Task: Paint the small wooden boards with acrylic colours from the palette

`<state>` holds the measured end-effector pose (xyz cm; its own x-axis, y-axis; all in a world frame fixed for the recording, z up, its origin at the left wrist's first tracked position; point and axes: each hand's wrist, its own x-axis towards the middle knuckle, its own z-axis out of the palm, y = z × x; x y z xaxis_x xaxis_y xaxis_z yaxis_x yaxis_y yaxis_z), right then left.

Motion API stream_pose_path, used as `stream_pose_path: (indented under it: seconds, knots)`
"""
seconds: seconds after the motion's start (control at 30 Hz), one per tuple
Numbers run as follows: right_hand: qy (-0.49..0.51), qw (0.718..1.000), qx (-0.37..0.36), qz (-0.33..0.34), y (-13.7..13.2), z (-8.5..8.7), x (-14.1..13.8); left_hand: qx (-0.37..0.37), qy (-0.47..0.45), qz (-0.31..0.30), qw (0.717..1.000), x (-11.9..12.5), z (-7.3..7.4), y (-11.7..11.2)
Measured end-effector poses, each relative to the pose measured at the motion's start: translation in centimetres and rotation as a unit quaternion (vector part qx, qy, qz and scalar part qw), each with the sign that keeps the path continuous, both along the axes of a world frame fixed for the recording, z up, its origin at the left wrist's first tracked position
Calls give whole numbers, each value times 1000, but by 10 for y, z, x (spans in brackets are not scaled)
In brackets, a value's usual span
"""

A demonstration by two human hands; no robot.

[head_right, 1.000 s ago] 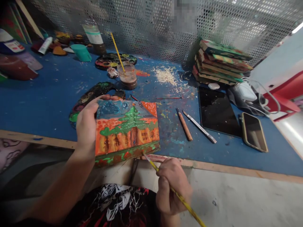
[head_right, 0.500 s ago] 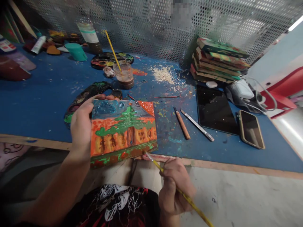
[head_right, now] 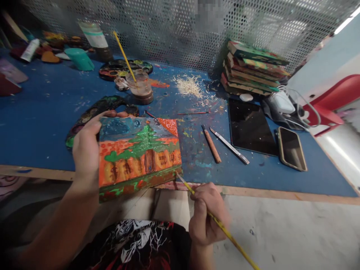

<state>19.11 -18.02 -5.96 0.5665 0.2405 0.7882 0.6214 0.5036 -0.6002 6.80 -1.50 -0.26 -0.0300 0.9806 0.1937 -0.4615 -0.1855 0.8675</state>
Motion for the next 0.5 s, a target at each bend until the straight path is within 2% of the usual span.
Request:
stream_pose_path:
  seconds: [0.17,0.27,0.37,0.5]
  knots:
    - [-3,999,5,32,2,1,-2,5,-2,-12,1000,-2,-1,0]
    - [2,999,36,-12,4,1,2,12,1,-11,1000,-2,-2,0]
    - [6,998,35,-51,5,0,7,1,7,-5,1000,-1,0,-1]
    - [-7,1000,1,-22,4,-1,7,-9,5,9,1000,2,4,-3]
